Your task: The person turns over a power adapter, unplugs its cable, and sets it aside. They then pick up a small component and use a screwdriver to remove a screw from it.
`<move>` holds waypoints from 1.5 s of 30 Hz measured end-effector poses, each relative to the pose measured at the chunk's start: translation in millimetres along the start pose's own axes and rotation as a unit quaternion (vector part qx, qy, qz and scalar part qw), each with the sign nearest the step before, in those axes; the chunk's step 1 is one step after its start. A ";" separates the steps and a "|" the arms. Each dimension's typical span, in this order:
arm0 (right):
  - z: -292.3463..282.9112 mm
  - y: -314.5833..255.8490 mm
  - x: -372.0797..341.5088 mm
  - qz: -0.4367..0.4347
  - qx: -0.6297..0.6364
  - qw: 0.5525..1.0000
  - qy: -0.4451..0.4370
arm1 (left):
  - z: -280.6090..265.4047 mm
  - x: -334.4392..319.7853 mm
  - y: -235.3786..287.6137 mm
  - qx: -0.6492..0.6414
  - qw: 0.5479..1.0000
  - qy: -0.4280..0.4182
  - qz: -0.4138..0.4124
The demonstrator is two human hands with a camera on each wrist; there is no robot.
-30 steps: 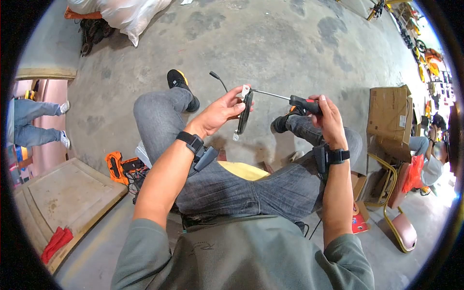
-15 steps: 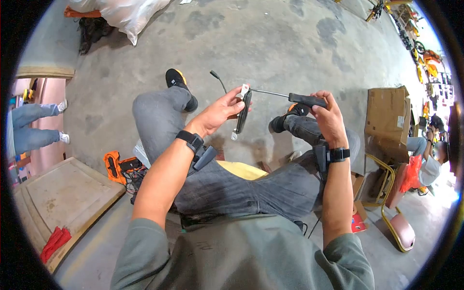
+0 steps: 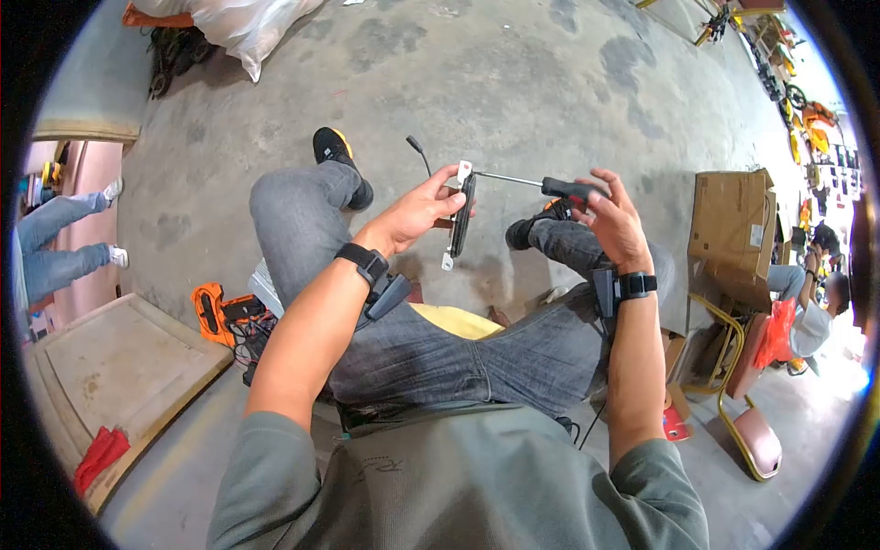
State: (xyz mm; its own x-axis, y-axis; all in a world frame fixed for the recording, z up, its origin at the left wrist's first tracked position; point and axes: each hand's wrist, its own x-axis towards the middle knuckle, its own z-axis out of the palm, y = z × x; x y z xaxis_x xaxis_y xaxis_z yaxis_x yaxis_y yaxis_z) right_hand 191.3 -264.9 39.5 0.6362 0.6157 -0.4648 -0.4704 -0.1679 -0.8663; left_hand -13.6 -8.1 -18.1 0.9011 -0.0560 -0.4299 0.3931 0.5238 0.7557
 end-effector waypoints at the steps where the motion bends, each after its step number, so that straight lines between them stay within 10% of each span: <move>1: 0.8 -3.9 0.2 0.065 -0.011 0.998 -0.020 | 0.3 -0.5 2.0 -0.012 1.000 0.007 -0.009; 5: -12.8 4.4 8.4 0.142 -0.090 0.985 -0.023 | -0.6 -0.9 0.9 -0.005 1.000 0.008 -0.003; 11: 9.7 2.7 1.3 -0.055 0.037 0.996 0.059 | 0.5 -0.4 1.5 0.000 1.000 -0.006 0.001; 15: 4.0 -5.9 0.5 0.135 -0.074 0.988 0.020 | -1.5 0.2 2.1 -0.015 1.000 0.007 -0.008; 22: 7.9 2.9 2.8 -0.060 0.018 0.998 0.026 | 0.3 0.2 1.9 -0.009 1.000 0.003 0.001; 27: -12.7 -8.6 4.5 0.156 -0.040 0.986 -0.053 | 0.1 -1.5 3.1 -0.004 1.000 0.007 -0.006; 34: 5.5 10.5 4.4 -0.071 0.016 0.996 0.048 | 0.7 -1.5 4.3 -0.016 1.000 0.001 -0.008; 38: 3.0 -9.6 -1.6 0.136 -0.080 0.987 0.017 | 0.7 -1.9 4.0 -0.016 1.000 0.003 -0.012; 45: -7.3 6.7 5.0 0.009 -0.017 0.999 0.030 | 0.9 -0.6 2.5 -0.008 1.000 -0.003 0.000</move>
State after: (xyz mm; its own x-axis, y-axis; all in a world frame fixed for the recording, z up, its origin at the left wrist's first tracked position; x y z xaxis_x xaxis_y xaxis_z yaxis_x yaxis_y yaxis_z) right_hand 195.8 -268.5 30.1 0.6638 0.5657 -0.4892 -0.4616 -0.2048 -0.8631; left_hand -13.0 -7.5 -15.5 0.9023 -0.0615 -0.4267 0.3901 0.5376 0.7475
